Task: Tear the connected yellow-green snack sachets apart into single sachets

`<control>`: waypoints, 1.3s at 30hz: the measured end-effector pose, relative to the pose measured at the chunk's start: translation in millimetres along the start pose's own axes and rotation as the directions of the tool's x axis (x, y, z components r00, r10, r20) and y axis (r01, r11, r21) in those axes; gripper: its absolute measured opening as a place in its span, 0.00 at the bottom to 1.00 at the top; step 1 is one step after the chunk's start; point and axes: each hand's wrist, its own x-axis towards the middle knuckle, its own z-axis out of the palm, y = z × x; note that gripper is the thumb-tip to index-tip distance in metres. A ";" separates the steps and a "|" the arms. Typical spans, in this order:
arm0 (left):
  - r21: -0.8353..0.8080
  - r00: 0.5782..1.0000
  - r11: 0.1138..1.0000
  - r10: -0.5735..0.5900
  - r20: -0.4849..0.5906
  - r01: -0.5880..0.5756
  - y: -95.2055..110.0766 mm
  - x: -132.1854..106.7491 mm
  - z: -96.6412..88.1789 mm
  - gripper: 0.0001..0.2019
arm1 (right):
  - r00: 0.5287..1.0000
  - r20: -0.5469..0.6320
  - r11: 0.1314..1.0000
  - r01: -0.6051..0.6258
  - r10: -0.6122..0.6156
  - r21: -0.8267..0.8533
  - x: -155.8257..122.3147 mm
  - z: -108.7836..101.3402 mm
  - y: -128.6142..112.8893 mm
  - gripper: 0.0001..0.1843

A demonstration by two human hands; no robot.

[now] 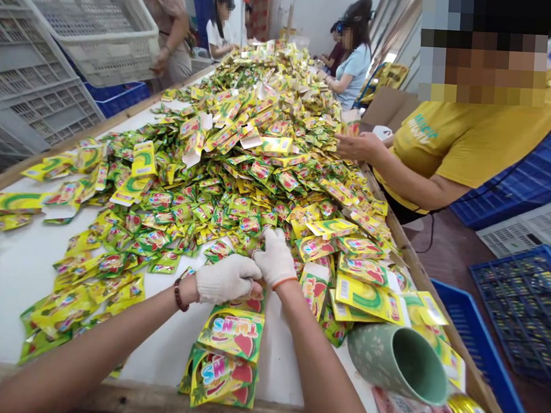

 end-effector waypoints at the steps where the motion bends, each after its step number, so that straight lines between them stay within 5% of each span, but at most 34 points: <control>1: 0.013 1.000 1.000 -0.022 -0.019 0.022 -0.5 -1.3 -3.0 0.09 | 1.000 -0.008 1.000 -0.008 0.008 0.015 0.9 -1.5 -0.5 0.11; 6: 0.081 0.982 0.988 -0.114 -0.153 0.128 1.3 13.7 -21.5 0.10 | 0.986 -0.166 0.996 -0.018 0.034 0.092 4.7 -39.2 0.0 0.10; 10: 0.126 0.970 0.976 -0.152 -0.192 0.178 9.5 49.3 -10.4 0.07 | 0.952 -0.294 0.977 -0.029 0.091 0.211 -1.7 -70.0 5.9 0.17; 17: 0.091 0.945 0.967 -0.210 -0.250 0.239 7.6 81.7 7.9 0.08 | 0.951 -0.300 0.969 0.005 0.071 0.245 -10.0 -72.4 7.0 0.16; 23: -0.053 0.975 0.984 -0.178 -0.135 0.173 -2.9 52.3 -19.2 0.05 | 0.996 0.020 0.966 -0.086 0.084 0.244 -15.9 -70.6 2.0 0.14; 27: -0.252 0.961 0.952 -0.219 -0.170 0.172 -2.9 18.1 -30.9 0.07 | 0.973 0.227 0.936 -0.119 0.044 0.330 -21.0 -56.4 -7.6 0.13; 29: -0.551 0.932 0.822 -0.298 -0.208 0.140 -0.2 -0.5 -31.3 0.12 | 0.972 0.230 0.888 -0.149 0.051 0.435 -24.5 -47.3 -15.3 0.12; 31: -0.827 0.919 0.558 -0.356 -0.169 0.064 4.0 -17.4 -27.8 0.16 | 0.974 0.216 0.845 -0.168 0.064 0.508 -28.7 -39.0 -22.7 0.13; 33: -0.926 0.909 0.375 -0.396 -0.128 0.034 7.6 -30.2 -21.6 0.16 | 0.980 0.193 0.833 -0.149 0.053 0.532 -33.0 -32.1 -27.6 0.13; 36: -0.936 0.862 0.351 -0.484 -0.151 0.034 7.3 -40.3 -11.2 0.16 | 0.985 0.172 0.859 -0.098 0.012 0.503 -37.8 -24.7 -29.2 0.13; 39: -0.897 0.851 0.441 -0.475 -0.224 0.010 0.2 -42.8 -3.5 0.14 | 0.982 0.189 0.879 -0.098 0.009 0.467 -39.5 -20.4 -26.9 0.13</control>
